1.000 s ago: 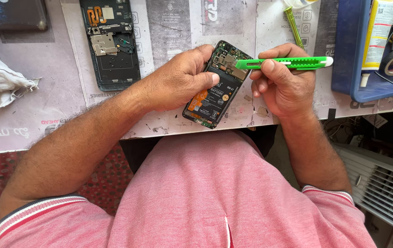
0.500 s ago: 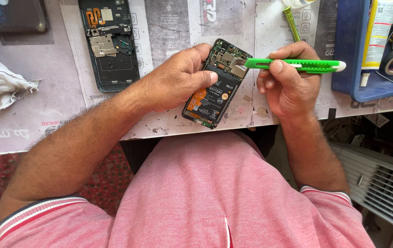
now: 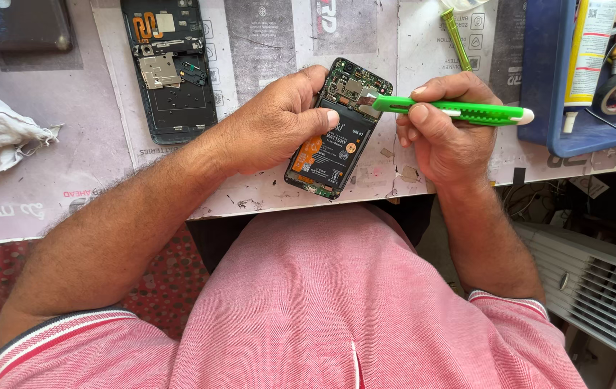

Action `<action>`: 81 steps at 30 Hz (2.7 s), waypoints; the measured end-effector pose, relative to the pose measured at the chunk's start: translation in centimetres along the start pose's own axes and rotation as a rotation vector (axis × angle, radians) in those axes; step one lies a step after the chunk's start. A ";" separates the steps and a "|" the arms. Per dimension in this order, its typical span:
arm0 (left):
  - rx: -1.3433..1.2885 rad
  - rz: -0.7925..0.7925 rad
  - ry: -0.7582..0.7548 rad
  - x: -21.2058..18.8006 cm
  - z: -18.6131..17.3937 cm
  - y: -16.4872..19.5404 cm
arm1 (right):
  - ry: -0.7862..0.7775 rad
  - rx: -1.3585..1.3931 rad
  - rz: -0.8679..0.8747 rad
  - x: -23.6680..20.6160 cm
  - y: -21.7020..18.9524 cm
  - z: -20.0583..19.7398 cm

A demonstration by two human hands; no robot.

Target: The person uses a green utility knife to pry and separate internal components of a disassembled smartphone. They lift a small metal bracket and continue working around the motherboard and battery area.

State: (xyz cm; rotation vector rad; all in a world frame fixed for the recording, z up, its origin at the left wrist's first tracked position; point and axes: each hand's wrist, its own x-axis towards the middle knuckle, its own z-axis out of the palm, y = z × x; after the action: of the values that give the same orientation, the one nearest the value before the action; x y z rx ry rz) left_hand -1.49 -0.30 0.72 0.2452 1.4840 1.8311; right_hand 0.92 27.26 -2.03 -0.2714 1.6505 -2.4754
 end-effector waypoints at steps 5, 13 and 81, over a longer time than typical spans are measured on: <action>0.078 -0.004 0.017 -0.1 0.1 0.2 | 0.059 0.105 0.141 0.2 -0.5 0.1; 0.154 0.016 0.021 0.1 -0.2 -0.3 | 0.081 0.204 0.225 0.3 -0.8 0.2; -0.050 0.089 0.024 0.2 -0.4 -0.8 | -0.057 0.050 -0.031 0.0 -0.4 -0.6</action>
State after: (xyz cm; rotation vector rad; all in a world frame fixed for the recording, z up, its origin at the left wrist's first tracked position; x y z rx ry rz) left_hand -1.50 -0.42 -0.20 0.2693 1.4629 1.9454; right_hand 0.73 27.95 -1.92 -0.3595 1.5719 -2.5027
